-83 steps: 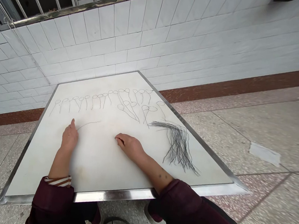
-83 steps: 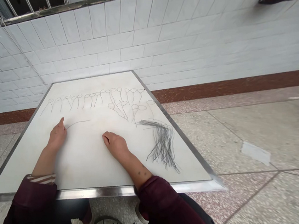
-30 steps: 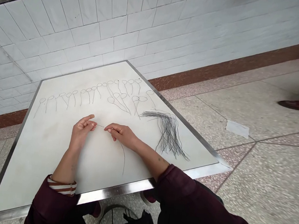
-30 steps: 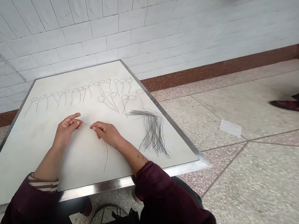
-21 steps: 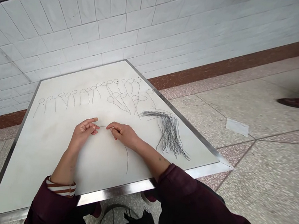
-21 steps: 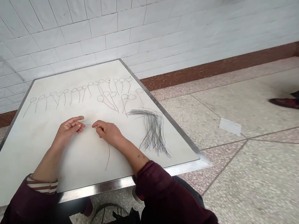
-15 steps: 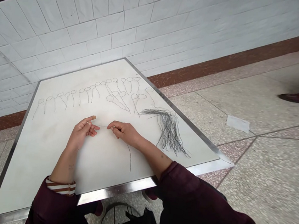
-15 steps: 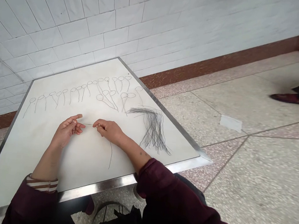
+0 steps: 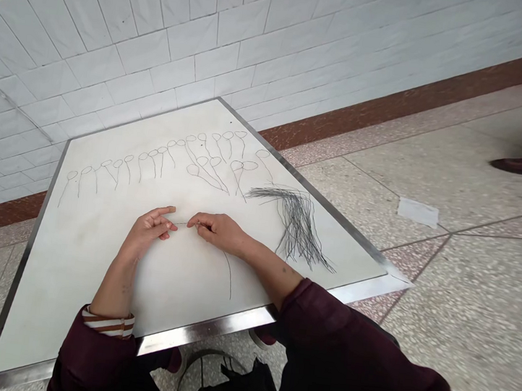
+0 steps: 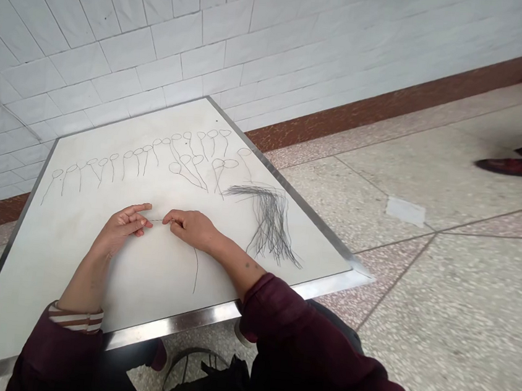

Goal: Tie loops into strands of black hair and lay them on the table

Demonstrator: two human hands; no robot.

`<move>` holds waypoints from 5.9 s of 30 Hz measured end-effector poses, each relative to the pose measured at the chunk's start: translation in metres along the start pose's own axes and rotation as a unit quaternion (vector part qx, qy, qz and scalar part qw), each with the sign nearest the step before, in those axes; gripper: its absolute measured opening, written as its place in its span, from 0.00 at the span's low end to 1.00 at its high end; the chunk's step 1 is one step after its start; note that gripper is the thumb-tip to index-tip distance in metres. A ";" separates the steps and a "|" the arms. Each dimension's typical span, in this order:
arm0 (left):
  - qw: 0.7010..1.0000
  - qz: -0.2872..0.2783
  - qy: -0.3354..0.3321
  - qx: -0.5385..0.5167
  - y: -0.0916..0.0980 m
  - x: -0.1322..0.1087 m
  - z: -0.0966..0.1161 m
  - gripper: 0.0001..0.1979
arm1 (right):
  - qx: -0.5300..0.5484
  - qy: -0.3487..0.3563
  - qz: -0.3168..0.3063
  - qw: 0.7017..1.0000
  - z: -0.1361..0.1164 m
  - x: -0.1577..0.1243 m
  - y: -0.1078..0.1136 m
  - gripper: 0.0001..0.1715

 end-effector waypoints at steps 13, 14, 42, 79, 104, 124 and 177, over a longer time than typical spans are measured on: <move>0.997 -0.074 0.013 0.016 -0.011 -0.002 0.005 0.28 | -0.038 -0.013 0.067 0.997 0.004 0.004 -0.003 0.17; 0.997 -0.073 0.015 0.013 -0.011 -0.002 0.005 0.28 | -0.039 -0.010 0.068 0.997 0.005 0.004 -0.003 0.17; 0.995 -0.029 0.029 0.090 0.002 -0.006 0.004 0.23 | -0.061 0.019 0.055 0.996 0.004 0.004 -0.004 0.17; 0.905 0.295 -0.057 0.301 0.030 -0.020 0.011 0.21 | -0.047 -0.063 0.128 0.989 0.012 0.001 0.004 0.18; 0.935 0.174 -0.071 0.300 -0.038 -0.004 0.007 0.24 | -0.136 0.052 0.116 0.983 -0.007 0.005 -0.037 0.07; 0.987 0.147 -0.013 0.070 -0.023 0.002 0.006 0.24 | -0.131 0.072 0.107 0.983 0.001 0.003 -0.046 0.17; 0.970 0.238 -0.047 -0.026 0.018 -0.011 0.002 0.23 | -0.286 0.216 -0.009 0.933 -0.003 -0.059 -0.027 0.17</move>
Point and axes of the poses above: each hand's wrist, its own x-axis towards the middle knuckle, its own y-axis out of the back of the hand, z = x × y, the point moved 3 cm from there along x, towards the middle knuckle, and after that the axes turned 14 degrees about -z, right-handed, at the moved point
